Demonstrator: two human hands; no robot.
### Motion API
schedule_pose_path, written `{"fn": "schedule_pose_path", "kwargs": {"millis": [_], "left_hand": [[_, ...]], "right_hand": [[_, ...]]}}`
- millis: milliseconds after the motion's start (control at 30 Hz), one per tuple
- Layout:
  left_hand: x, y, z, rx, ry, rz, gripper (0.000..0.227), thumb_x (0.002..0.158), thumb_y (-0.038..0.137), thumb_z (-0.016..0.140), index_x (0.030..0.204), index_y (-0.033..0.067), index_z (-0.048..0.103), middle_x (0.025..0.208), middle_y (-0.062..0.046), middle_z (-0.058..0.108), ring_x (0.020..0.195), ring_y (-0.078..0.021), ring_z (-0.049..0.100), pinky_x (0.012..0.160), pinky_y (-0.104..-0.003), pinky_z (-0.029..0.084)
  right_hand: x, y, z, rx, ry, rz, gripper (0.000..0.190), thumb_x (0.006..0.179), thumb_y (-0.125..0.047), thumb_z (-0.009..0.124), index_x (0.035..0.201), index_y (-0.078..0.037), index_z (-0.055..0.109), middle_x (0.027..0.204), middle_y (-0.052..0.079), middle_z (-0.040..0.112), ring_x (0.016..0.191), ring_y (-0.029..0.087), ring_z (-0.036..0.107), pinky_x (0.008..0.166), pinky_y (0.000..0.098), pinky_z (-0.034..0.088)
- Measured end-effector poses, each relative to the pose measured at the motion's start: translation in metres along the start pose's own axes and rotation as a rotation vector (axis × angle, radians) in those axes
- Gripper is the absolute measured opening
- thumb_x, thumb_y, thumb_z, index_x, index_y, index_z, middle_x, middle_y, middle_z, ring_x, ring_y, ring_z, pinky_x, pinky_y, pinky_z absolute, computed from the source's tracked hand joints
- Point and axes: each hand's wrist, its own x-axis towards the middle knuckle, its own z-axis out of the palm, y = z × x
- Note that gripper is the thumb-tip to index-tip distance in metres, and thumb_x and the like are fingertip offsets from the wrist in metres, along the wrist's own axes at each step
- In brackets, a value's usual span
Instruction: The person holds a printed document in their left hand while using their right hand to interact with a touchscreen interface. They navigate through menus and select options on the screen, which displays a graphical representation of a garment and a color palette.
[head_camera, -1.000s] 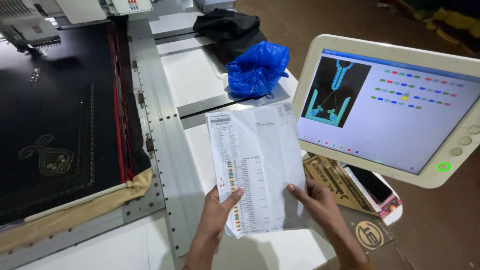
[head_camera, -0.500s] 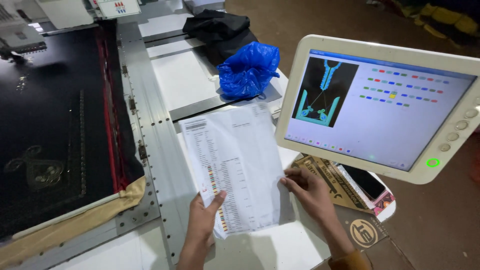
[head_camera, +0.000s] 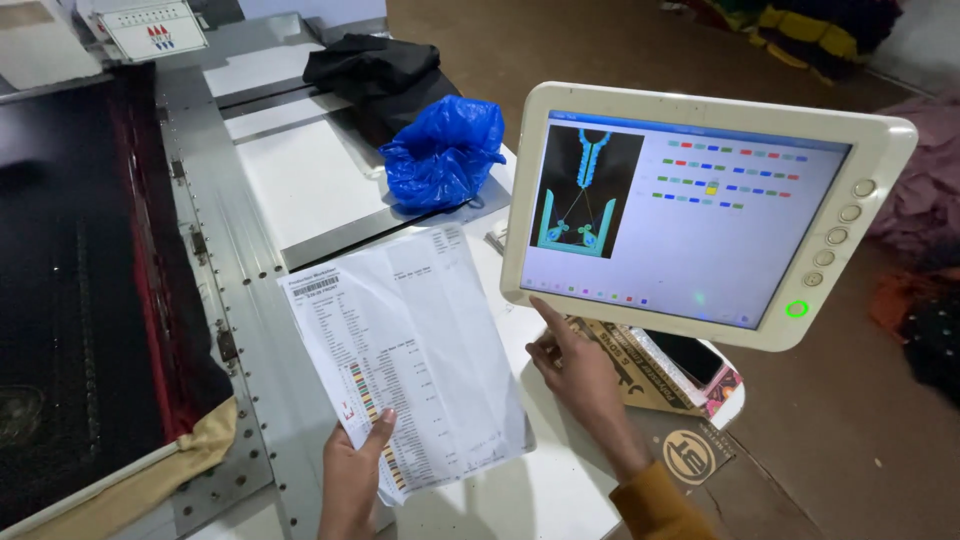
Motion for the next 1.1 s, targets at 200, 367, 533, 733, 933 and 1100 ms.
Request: {"fn": "schedule_pose_path", "kwargs": {"millis": [200, 367, 533, 733, 933, 1100], "left_hand": [[-0.002, 0.004, 0.001, 0.024, -0.010, -0.015, 0.039, 0.092, 0.012, 0.070, 0.130, 0.0025, 0.069, 0.126, -0.014, 0.076, 0.111, -0.0329, 0.070, 0.093, -0.048, 0.056], [-0.007, 0.011, 0.002, 0.032, 0.003, -0.055, 0.039, 0.094, 0.012, 0.069, 0.132, 0.0042, 0.069, 0.128, -0.013, 0.076, 0.112, -0.0334, 0.070, 0.093, -0.049, 0.056], [0.001, 0.003, 0.001, -0.005, -0.021, -0.018, 0.038, 0.093, 0.010, 0.070, 0.130, 0.0034, 0.070, 0.124, -0.014, 0.077, 0.109, -0.0326, 0.071, 0.092, -0.048, 0.057], [-0.006, 0.010, 0.000, 0.008, -0.019, -0.053, 0.037, 0.094, 0.012, 0.069, 0.130, 0.0031, 0.069, 0.125, -0.015, 0.076, 0.110, -0.0341, 0.070, 0.092, -0.050, 0.057], [-0.011, 0.009, 0.006, -0.045, -0.061, -0.048, 0.039, 0.093, 0.007, 0.068, 0.132, 0.0014, 0.069, 0.126, -0.016, 0.076, 0.111, -0.0348, 0.070, 0.094, -0.049, 0.057], [0.005, -0.012, 0.008, -0.071, -0.108, -0.047, 0.039, 0.091, 0.003, 0.070, 0.130, -0.0021, 0.068, 0.123, -0.020, 0.076, 0.106, -0.0371, 0.071, 0.091, -0.050, 0.058]], "right_hand": [[0.000, -0.010, -0.002, -0.038, -0.022, 0.014, 0.071, 0.098, -0.022, 0.062, 0.161, -0.034, 0.030, 0.107, -0.001, 0.077, 0.086, 0.014, 0.075, 0.081, 0.0348, 0.065], [0.003, -0.012, 0.000, -0.052, 0.007, 0.006, 0.072, 0.099, -0.024, 0.061, 0.161, -0.035, 0.028, 0.105, -0.001, 0.078, 0.082, 0.015, 0.075, 0.081, 0.0380, 0.066], [0.007, -0.022, -0.004, -0.084, -0.014, 0.037, 0.073, 0.100, -0.025, 0.059, 0.163, -0.036, 0.023, 0.105, 0.000, 0.079, 0.084, 0.018, 0.077, 0.083, 0.0417, 0.067], [0.000, -0.024, -0.005, -0.040, 0.008, 0.047, 0.068, 0.099, -0.028, 0.059, 0.160, -0.039, 0.031, 0.107, -0.005, 0.079, 0.079, 0.014, 0.076, 0.080, 0.0383, 0.066], [-0.016, -0.006, 0.005, 0.362, -0.079, 0.115, 0.067, 0.091, -0.063, 0.031, 0.129, -0.026, 0.072, 0.108, 0.003, 0.079, 0.093, 0.015, 0.072, 0.079, 0.0324, 0.058], [-0.038, -0.015, -0.004, 0.758, -0.226, 0.235, 0.040, 0.091, -0.036, 0.065, 0.115, -0.006, 0.076, 0.104, 0.007, 0.079, 0.090, 0.019, 0.073, 0.074, 0.0294, 0.057]]}}
